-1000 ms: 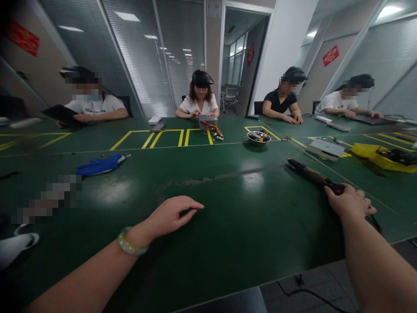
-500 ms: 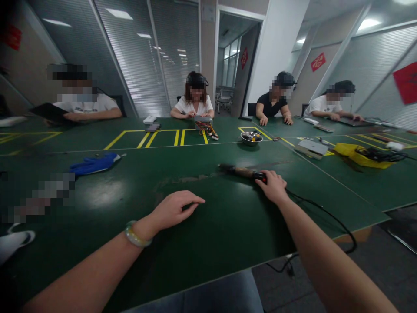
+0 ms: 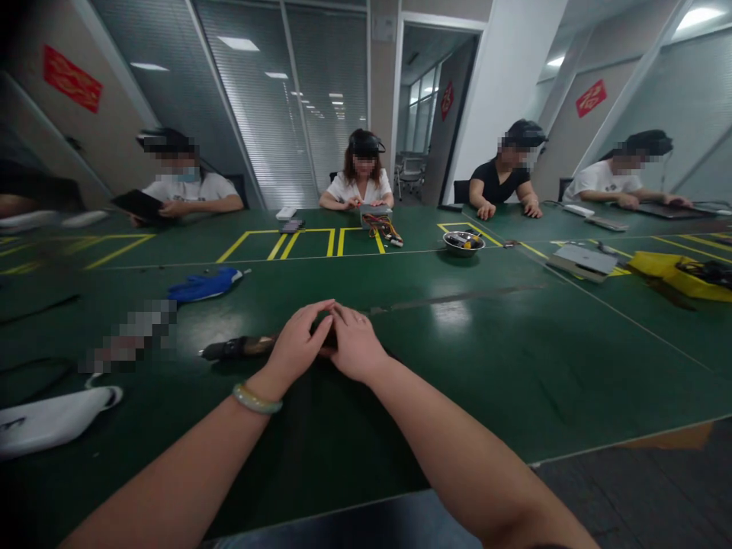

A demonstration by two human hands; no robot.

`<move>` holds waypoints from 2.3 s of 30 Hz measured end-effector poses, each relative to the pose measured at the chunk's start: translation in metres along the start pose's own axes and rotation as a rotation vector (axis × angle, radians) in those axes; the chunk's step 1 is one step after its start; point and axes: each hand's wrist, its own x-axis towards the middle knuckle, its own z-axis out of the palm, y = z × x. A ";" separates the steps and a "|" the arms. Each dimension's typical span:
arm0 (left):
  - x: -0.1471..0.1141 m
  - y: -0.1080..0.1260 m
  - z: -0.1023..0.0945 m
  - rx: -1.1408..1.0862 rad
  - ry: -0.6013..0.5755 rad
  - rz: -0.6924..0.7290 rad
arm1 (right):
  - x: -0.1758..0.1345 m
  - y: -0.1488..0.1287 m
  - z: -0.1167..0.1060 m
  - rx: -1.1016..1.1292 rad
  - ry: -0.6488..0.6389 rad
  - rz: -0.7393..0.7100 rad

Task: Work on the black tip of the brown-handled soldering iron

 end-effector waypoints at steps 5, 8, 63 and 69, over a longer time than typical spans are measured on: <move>0.003 -0.007 0.002 0.139 -0.071 -0.048 | -0.037 0.020 -0.035 -0.074 -0.006 0.228; 0.001 -0.006 0.002 0.222 -0.202 -0.030 | -0.054 0.025 -0.034 -0.058 -0.098 0.272; -0.006 0.034 0.020 0.248 -0.328 0.059 | -0.041 0.063 -0.051 -0.017 -0.045 0.205; -0.005 0.032 0.022 0.262 -0.317 0.065 | -0.039 0.068 -0.047 -0.041 -0.138 0.164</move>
